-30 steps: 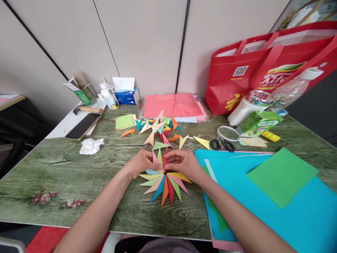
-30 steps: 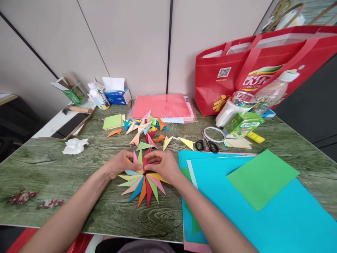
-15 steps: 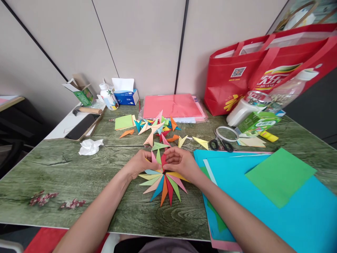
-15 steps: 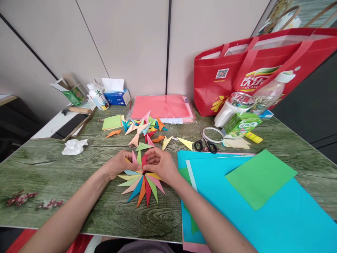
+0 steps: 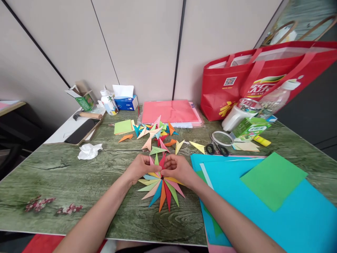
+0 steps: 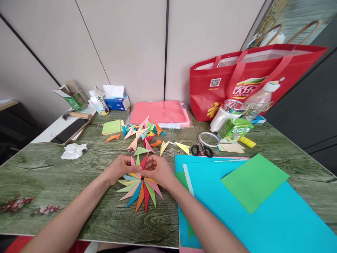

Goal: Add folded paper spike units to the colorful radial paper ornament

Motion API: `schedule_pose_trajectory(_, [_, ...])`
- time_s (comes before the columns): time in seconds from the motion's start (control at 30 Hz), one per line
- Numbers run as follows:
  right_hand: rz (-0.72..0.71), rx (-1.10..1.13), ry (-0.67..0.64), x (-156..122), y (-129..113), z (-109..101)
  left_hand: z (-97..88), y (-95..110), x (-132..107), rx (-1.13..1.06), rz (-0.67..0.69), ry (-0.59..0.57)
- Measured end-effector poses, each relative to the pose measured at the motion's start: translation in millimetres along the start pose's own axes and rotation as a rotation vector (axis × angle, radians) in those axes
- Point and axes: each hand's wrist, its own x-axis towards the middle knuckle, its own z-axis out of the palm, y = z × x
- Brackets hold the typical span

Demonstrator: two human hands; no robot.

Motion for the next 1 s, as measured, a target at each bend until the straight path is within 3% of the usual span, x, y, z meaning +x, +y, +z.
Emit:
schedule_pose_trajectory(0.23, [-0.083,-0.018,-0.056,-1,-1,4,1.0,-6,2,-0.023,0.019,0.038])
schedule_pose_trajectory(0.43, [0.053,0.028,-0.033,1,1,7,-0.3,-8,2,-0.009,0.048,0.018])
schedule_pose_trajectory(0.57, [0.055,-0.017,-0.054,1,0,7,-0.4,-8,1,0.010,0.055,0.019])
schedule_pose_trajectory(0.87, [-0.155,-0.110,-0.001,3,11,9,-3.1,-10,2,0.038,0.114,0.093])
schedule_pose_trajectory(1.0, [-0.198,-0.199,0.093,-2,-9,11,-7.2,-6,3,0.099,0.130,0.191])
